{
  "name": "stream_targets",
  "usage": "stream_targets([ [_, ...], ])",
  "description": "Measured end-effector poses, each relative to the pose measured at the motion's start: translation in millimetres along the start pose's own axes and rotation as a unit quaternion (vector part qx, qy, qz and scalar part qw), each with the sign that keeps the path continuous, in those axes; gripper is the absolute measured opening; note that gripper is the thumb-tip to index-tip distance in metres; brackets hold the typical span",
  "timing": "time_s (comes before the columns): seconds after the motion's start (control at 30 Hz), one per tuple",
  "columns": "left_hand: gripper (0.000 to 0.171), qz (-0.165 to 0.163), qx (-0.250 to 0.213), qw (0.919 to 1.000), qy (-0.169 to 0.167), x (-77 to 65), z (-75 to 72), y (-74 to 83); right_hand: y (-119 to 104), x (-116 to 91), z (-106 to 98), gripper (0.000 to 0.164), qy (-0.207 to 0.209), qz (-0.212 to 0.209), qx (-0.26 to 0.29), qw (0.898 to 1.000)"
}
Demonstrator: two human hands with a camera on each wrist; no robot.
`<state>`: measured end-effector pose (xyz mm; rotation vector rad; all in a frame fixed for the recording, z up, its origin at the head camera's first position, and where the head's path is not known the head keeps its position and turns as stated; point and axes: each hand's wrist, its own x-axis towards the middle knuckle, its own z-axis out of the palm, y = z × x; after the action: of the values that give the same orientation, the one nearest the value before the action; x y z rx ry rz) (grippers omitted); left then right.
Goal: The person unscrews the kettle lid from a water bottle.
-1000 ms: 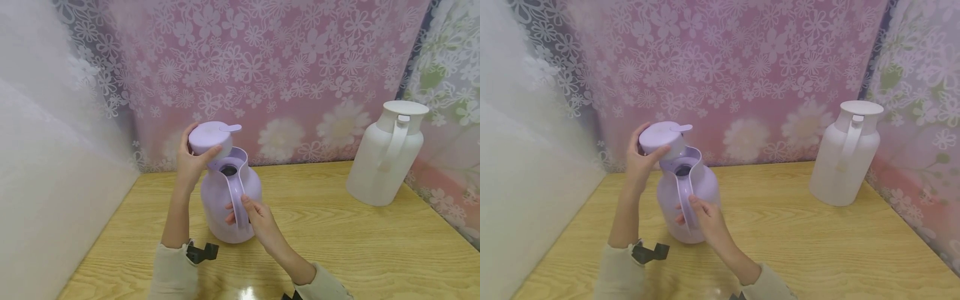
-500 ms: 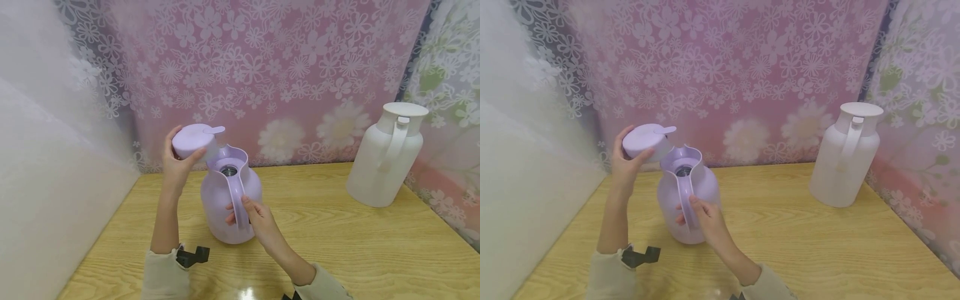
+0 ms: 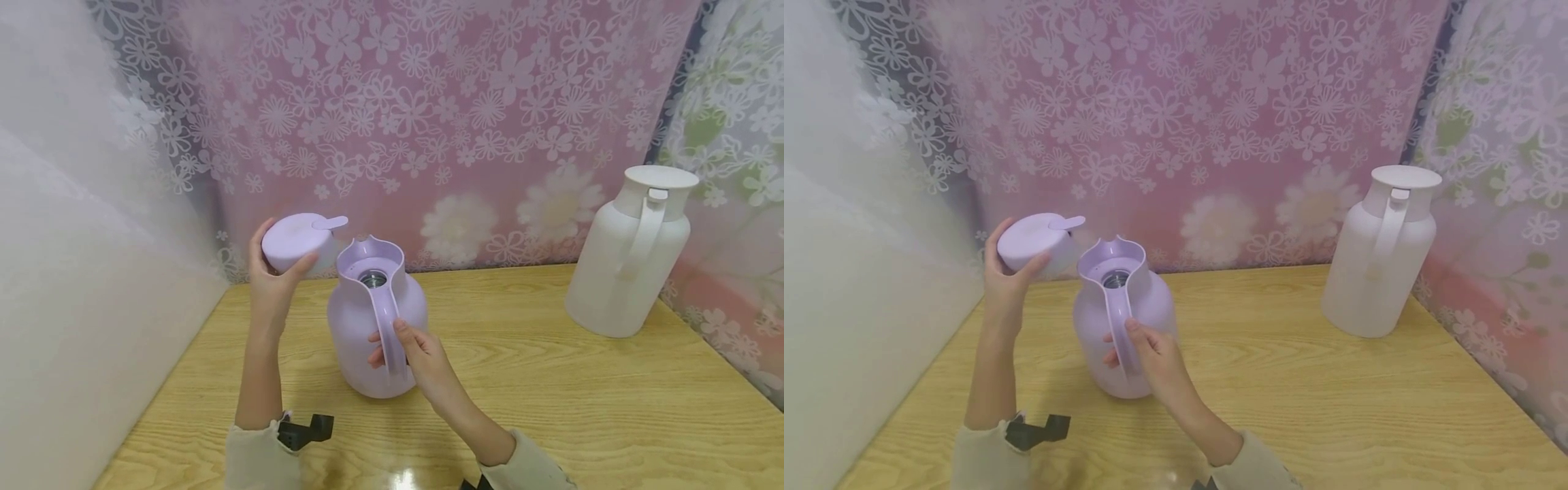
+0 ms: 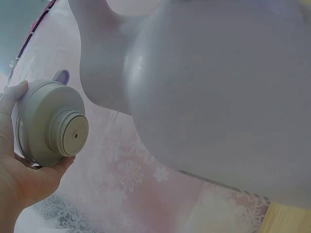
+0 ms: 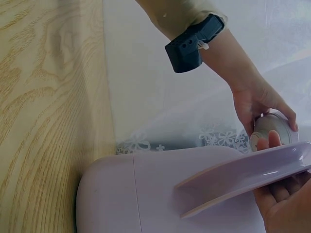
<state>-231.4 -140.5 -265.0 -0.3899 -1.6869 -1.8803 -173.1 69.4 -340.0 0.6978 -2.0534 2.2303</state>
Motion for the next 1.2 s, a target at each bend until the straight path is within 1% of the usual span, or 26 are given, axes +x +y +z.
stream_targets([
  [0.2, 0.074, -0.017, -0.017, 0.9995, 0.018, -5.9, -7.9, -6.1, -1, -1, 0, 0.049, -0.002, 0.0, 0.002, 1.0],
  [0.5, 0.068, -0.004, -0.044, 0.9983, 0.037, -17.0, -20.3, -18.0, 0, 0, 0, 0.05, -0.004, -0.006, 0.003, 1.0],
  [0.63, 0.065, -0.004, -0.045, 0.9982, 0.039, -22.6, -25.7, -24.2, 0, 0, 0, 0.05, -0.005, -0.008, 0.002, 1.0],
  [0.83, 0.067, -0.005, -0.046, 0.9985, 0.028, -29.1, -33.4, -37.1, -1, 0, 0, 0.05, -0.002, -0.003, 0.003, 1.0],
  [1.1, 0.066, -0.015, -0.054, 0.9984, 0.007, -35.7, -44.2, -54.7, -1, -1, 1, 0.05, 0.004, 0.004, 0.004, 1.0],
  [1.2, 0.067, -0.02, -0.069, 0.9974, -0.001, -37.2, -48.0, -60.6, -1, -1, 1, 0.05, 0.004, 0.005, 0.005, 1.0],
])
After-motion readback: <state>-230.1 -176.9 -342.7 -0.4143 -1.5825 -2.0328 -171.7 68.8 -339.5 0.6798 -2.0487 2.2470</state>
